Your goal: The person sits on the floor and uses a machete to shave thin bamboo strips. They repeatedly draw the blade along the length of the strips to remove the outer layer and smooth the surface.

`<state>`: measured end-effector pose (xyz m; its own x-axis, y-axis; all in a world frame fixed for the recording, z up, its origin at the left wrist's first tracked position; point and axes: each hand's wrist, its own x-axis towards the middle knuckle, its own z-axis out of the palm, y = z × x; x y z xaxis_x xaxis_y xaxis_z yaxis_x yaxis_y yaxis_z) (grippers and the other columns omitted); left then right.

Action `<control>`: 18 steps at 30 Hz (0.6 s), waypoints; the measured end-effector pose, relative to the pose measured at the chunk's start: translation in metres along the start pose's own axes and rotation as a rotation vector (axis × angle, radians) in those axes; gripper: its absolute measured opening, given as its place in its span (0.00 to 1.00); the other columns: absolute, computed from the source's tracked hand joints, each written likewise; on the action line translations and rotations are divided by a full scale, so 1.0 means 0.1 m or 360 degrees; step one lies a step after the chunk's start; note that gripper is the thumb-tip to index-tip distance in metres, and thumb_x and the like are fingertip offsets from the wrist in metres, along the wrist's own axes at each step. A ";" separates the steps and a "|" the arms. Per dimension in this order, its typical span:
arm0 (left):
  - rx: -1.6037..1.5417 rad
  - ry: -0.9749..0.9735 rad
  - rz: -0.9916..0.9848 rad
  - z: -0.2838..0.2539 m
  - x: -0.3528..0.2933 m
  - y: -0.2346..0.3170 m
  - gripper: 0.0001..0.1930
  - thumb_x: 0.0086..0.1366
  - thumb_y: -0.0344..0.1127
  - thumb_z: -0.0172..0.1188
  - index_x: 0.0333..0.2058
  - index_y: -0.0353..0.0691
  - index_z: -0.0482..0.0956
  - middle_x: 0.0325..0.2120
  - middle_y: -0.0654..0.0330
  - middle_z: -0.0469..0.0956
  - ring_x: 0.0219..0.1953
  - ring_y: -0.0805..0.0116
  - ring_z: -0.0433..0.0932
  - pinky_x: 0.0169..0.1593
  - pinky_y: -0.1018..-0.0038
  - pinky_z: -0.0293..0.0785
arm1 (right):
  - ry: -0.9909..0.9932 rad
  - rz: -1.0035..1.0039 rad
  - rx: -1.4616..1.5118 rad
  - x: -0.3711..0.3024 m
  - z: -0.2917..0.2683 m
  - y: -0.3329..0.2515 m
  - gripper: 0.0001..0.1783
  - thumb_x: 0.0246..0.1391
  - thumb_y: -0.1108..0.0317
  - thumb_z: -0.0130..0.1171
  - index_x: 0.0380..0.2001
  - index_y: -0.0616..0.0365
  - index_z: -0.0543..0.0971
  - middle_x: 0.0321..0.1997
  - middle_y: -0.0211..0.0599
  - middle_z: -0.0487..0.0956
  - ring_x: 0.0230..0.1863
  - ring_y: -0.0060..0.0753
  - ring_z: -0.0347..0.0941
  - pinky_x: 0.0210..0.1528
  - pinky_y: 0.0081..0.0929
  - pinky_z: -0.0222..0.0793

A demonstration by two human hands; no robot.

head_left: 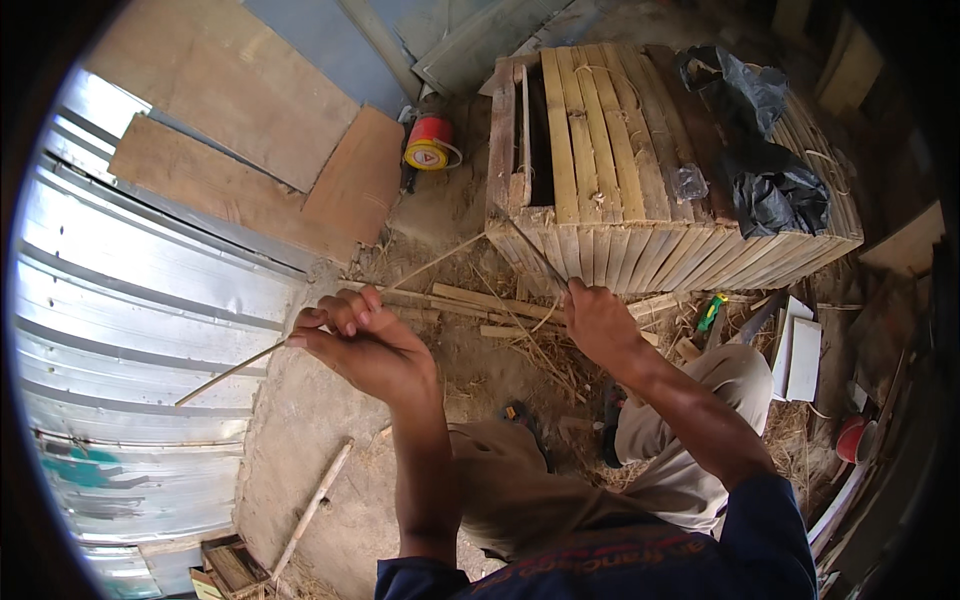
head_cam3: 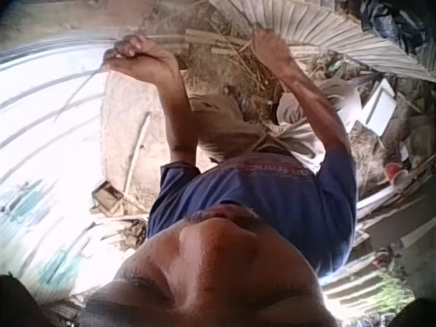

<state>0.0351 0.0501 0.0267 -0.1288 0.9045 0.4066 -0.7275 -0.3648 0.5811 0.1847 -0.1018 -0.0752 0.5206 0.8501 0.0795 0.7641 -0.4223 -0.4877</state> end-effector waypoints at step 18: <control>-0.0138 -0.0052 0.0012 0.18 -0.14 -0.04 0.25 0.79 0.57 0.37 0.24 0.50 0.63 0.18 0.69 0.58 0.24 0.73 0.59 0.35 0.73 0.62 | -0.0122 -0.0624 0.0637 -0.43 -0.28 -0.51 0.32 0.63 0.73 0.52 0.69 0.58 0.59 0.44 0.64 0.77 0.32 0.63 0.80 0.33 0.51 0.78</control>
<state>0.0517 0.0344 0.0315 -0.1135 0.8936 0.4343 -0.7825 -0.3498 0.5152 0.1340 -0.1257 -0.0293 0.1865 0.9460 0.2650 0.6829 0.0691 -0.7272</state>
